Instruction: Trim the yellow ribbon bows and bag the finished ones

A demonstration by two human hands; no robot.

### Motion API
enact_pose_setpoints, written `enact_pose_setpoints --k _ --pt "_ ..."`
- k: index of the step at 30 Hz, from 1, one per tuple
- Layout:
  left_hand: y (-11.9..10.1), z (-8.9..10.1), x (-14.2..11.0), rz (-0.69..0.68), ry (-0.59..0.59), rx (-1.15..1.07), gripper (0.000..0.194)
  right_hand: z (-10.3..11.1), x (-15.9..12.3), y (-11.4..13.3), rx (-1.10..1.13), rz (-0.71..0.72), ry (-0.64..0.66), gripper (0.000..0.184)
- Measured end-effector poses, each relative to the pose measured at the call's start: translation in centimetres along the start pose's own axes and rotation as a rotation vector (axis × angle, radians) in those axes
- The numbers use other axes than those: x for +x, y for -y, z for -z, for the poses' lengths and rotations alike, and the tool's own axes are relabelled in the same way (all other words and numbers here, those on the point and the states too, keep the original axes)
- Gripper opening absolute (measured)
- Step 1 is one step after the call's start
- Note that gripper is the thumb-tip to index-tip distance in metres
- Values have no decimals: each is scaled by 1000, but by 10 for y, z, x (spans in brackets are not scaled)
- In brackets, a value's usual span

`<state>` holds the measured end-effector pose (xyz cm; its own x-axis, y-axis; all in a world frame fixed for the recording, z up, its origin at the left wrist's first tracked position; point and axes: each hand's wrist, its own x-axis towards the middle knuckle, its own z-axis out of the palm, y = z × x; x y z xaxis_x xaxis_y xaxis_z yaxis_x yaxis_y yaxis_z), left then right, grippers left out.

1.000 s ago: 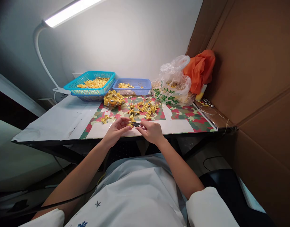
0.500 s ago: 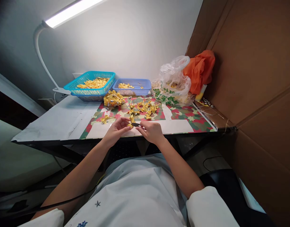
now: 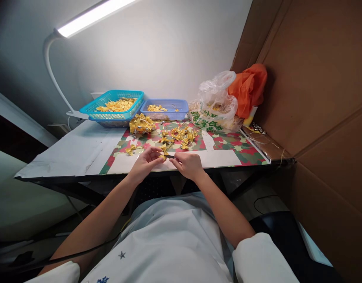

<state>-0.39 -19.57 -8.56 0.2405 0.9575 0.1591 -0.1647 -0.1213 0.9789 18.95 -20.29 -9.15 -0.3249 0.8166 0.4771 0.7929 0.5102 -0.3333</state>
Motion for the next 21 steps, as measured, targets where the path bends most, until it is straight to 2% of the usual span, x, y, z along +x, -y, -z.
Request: enact_pose_setpoints --k 3,5,7,10,14,16,19,21 --pt "-1 2 2 24 -16 25 41 0 0 1 29 -34 14 38" --pt "-4 9 4 8 -80 94 40 2 1 2 75 -77 9 37" --pt "-10 24 7 -78 -224 241 35 4 1 2 137 -136 -17 35" --pt "-20 54 12 -243 -471 631 19 6 2 0 217 -216 -77 37" --pt "-27 86 15 -238 -497 840 11 5 3 -2 269 -257 -114 40" --pt "-26 90 15 -260 -526 921 15 4 3 -3 276 -256 -113 39" --pt "-24 79 14 -424 -578 1030 20 3 3 -2 280 -265 -116 39" --pt "-24 65 16 -521 -460 1063 20 3 3 -2 286 -273 -120 40"
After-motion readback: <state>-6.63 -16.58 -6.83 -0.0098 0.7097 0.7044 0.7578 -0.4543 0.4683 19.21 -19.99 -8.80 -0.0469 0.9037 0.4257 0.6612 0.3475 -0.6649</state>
